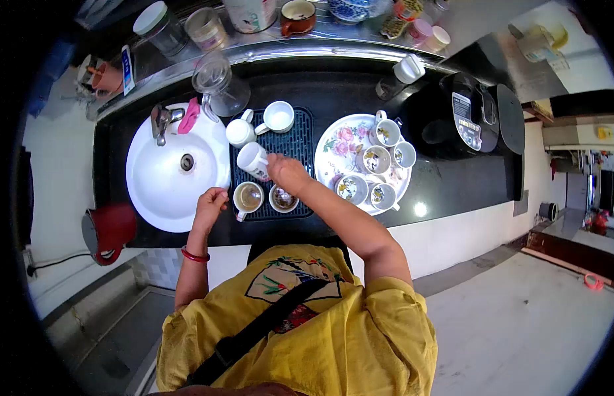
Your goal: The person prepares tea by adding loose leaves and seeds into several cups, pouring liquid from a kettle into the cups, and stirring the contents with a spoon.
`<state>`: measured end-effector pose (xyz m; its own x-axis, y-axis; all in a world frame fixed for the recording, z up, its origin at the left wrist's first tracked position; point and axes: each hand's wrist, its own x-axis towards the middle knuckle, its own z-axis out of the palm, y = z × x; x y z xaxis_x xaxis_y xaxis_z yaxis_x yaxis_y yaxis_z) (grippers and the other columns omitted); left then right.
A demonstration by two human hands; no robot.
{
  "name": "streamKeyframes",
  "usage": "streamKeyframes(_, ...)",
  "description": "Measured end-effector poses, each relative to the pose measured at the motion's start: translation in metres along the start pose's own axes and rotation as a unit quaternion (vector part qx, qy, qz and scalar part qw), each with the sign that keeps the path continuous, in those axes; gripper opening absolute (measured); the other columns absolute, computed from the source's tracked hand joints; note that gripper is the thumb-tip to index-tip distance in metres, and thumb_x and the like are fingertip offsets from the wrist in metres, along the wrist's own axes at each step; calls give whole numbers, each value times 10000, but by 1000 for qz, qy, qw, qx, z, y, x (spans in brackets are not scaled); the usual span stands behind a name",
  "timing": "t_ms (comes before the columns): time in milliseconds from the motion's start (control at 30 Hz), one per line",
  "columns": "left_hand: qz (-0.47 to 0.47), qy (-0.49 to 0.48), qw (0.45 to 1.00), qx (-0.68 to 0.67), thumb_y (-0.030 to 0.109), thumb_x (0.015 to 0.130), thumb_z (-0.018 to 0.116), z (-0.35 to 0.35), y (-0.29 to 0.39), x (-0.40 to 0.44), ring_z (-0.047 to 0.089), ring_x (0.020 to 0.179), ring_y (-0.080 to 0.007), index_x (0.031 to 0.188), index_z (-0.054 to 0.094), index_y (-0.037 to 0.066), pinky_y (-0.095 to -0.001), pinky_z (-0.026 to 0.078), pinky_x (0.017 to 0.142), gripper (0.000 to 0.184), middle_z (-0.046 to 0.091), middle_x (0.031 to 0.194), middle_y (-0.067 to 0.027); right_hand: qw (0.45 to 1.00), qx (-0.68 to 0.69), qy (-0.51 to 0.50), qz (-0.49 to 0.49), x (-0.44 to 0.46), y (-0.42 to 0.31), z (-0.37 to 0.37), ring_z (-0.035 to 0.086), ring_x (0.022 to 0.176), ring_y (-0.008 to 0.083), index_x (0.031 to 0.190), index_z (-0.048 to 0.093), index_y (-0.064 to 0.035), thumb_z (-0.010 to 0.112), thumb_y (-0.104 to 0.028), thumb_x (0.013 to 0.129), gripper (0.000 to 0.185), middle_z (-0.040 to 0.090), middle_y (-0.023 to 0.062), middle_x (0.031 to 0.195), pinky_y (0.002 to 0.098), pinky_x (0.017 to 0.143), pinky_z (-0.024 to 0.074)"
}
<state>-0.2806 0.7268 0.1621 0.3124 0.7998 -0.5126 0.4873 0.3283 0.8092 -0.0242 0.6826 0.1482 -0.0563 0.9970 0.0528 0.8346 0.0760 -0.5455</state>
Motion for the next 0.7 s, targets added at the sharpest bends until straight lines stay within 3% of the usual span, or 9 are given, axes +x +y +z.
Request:
streamKeyframes(133, 15, -2, 1000, 11, 151, 855, 553, 8, 20, 15, 493, 595, -74, 933, 591, 31, -211, 423, 559, 148, 571, 739, -5, 995, 80, 57, 31, -25, -7, -59, 591, 675, 368, 865, 474, -27, 536, -114, 776, 139, 580, 192, 753, 430, 623, 478)
streamKeyframes(233, 80, 3, 997, 13, 127, 839, 576, 20, 24, 37, 495, 602, -69, 934, 589, 22, -211, 427, 565, 142, 568, 730, -3, 978, 92, 60, 179, -36, 8, -106, 603, 731, 358, 948, 524, -60, 548, -132, 798, 169, 607, 199, 772, 422, 663, 482)
streamKeyframes(300, 140, 1, 989, 43, 105, 815, 606, 33, 34, 48, 509, 622, -75, 931, 589, 16, -220, 441, 588, 147, 574, 732, -8, 974, 59, 96, 199, -37, 40, -125, 614, 685, 341, 902, 563, -29, 550, -152, 803, 158, 613, 202, 746, 419, 622, 483)
streamKeyframes(333, 157, 9, 985, 73, 101, 805, 615, 41, 47, 48, 517, 637, -81, 928, 590, 18, -224, 446, 601, 150, 578, 735, -11, 961, 85, 58, 257, -33, 60, -132, 611, 686, 352, 856, 583, -9, 549, -160, 798, 165, 612, 207, 733, 435, 642, 477)
streamKeyframes(400, 195, 25, 974, 116, 94, 787, 634, 57, 55, 62, 532, 675, -91, 926, 593, 22, -235, 455, 629, 162, 588, 738, -20, 970, -19, 38, 241, -30, 90, -148, 611, 712, 360, 785, 616, 5, 550, -138, 767, 158, 607, 229, 744, 430, 678, 486)
streamKeyframes(433, 208, 19, 969, 129, 143, 756, 645, 65, 71, 61, 587, 699, -205, 925, 600, 35, -306, 475, 657, 205, 611, 807, -106, 966, -78, 23, 247, -25, 109, -147, 610, 743, 363, 781, 629, 3, 553, -113, 741, 144, 612, 229, 763, 425, 697, 488)
streamKeyframes(500, 233, 27, 950, 207, 153, 758, 641, 80, 100, 60, 586, 717, -228, 934, 599, 46, -312, 473, 674, 210, 605, 881, -118, 949, -81, -19, 305, -17, 143, -144, 618, 780, 345, 815, 646, -1, 617, -73, 666, 168, 625, 214, 791, 405, 723, 493)
streamKeyframes(600, 199, 39, 937, 284, 179, 773, 627, 99, 116, 72, 596, 820, -286, 1087, 530, 25, -347, 472, 750, 363, 588, 991, -158, 933, -194, -157, 260, 0, 181, -138, 627, 830, 310, 844, 657, 2, 680, -42, 597, 252, 636, 201, 840, 378, 753, 497)
streamKeyframes(700, 146, 39, 935, 320, 204, 796, 594, 111, 114, 98, 572, 938, -360, 1261, 364, -5, -405, 451, 825, 559, 563, 1062, -231, 914, -195, -236, 267, 20, 202, -129, 629, 869, 283, 857, 665, -1, 719, -15, 548, 314, 641, 180, 889, 355, 780, 497)
